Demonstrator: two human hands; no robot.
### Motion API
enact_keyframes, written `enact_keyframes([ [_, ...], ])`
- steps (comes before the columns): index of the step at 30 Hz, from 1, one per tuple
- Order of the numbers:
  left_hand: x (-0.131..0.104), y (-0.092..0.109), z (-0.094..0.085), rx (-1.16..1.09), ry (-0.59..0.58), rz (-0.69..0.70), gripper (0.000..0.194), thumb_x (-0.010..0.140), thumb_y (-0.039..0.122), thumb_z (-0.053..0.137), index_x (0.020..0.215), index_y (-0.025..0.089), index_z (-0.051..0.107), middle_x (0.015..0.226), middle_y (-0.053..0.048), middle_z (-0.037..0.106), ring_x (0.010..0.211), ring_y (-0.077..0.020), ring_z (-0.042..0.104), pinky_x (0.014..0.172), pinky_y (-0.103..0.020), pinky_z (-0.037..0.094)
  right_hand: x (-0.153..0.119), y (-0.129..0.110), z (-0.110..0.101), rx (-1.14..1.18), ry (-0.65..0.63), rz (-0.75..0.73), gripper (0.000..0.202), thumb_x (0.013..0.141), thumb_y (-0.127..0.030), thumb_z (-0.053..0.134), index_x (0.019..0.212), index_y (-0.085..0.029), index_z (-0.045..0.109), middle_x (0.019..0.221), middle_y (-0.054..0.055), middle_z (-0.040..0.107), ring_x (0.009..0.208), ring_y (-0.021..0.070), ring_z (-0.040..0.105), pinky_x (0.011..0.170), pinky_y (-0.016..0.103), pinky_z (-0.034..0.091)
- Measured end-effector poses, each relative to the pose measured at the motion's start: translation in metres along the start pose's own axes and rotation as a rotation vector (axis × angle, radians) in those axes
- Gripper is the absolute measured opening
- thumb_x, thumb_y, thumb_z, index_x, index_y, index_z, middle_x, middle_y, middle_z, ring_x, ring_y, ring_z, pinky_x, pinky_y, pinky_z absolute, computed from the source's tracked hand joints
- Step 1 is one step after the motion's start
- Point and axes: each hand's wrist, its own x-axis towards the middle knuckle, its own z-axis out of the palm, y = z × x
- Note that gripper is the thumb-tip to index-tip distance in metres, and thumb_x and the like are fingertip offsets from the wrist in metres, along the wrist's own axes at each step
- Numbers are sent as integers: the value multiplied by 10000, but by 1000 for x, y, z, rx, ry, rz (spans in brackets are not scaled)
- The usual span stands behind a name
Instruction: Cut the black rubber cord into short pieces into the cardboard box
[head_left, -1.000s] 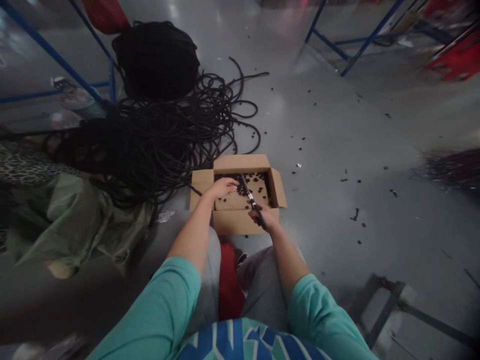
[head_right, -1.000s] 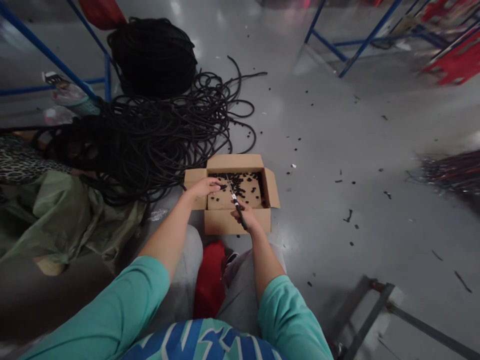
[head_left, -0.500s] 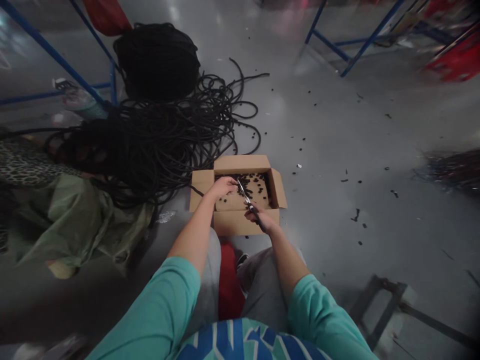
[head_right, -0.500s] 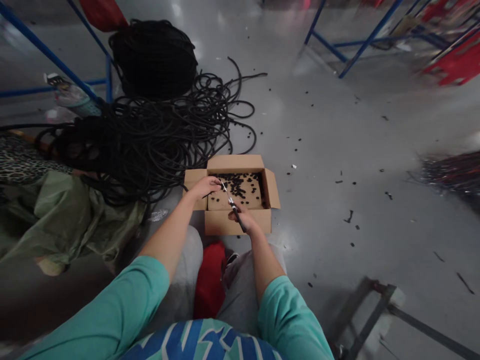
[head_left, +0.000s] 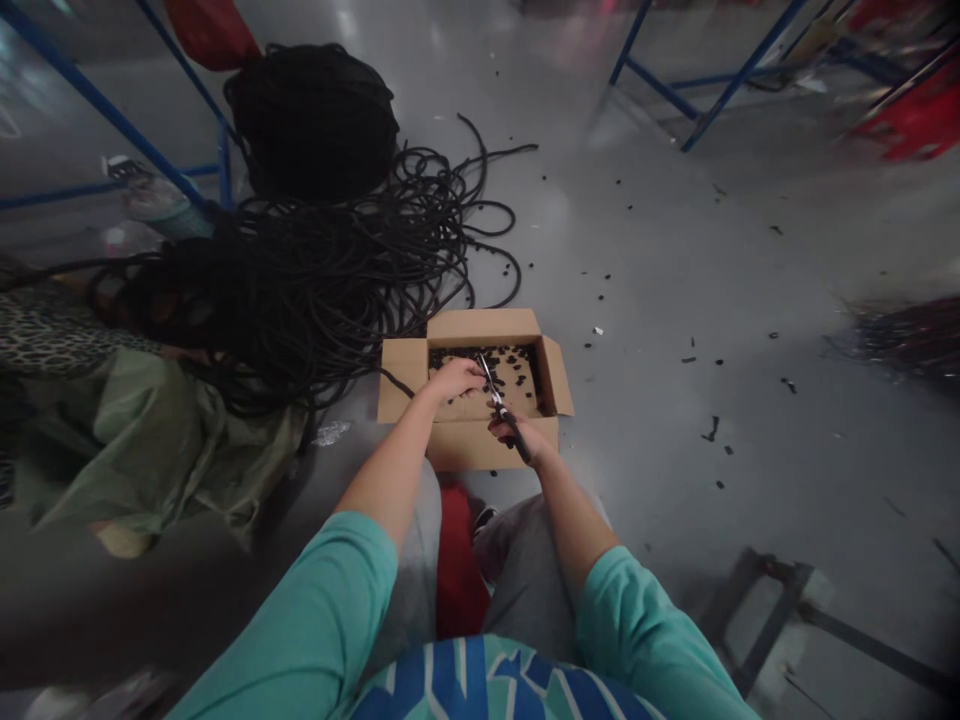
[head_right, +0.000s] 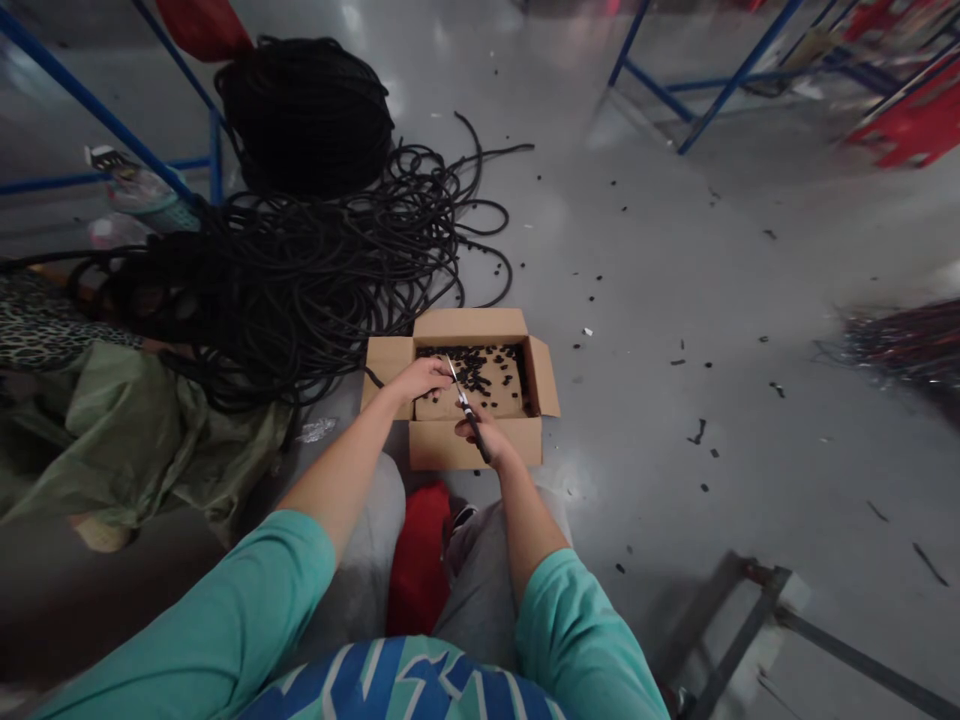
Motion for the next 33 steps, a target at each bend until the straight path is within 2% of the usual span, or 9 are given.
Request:
enact_keyframes([
  [6,-6,6,-1,-15,-71,-8,54,664,117,599,658,104,548,457,46,515,371,-44,448,404,-178,341,1,2,-1,18,-35,-9,547,491,-215,564,1032,-179,490,607,-52,484,487,78,394,455,210,267],
  [14,-7,5,-4,62,-67,-65,110,721,140,556,618,102,543,452,31,516,372,-48,447,415,-179,350,-1,-1,4,-82,56,1,432,482,-201,546,911,-165,521,449,-86,416,369,68,357,379,196,242],
  [21,-1,-2,-8,120,-59,-61,64,699,146,582,661,105,552,463,40,525,380,-52,467,421,-174,356,1,1,6,-19,88,82,476,464,-187,557,939,-154,549,395,-103,373,334,53,318,353,185,229],
  [26,2,-7,-11,124,-51,-23,80,688,166,606,692,101,560,423,46,505,373,-52,464,407,-165,340,1,2,6,5,104,74,514,449,-171,559,963,-145,555,392,-115,355,322,44,299,339,179,218],
  [33,-5,1,-12,40,-30,9,96,661,130,634,655,96,544,414,41,503,371,-52,463,400,-169,337,0,1,6,-21,82,72,542,461,-179,557,1001,-138,555,393,-107,373,323,54,318,345,190,232],
])
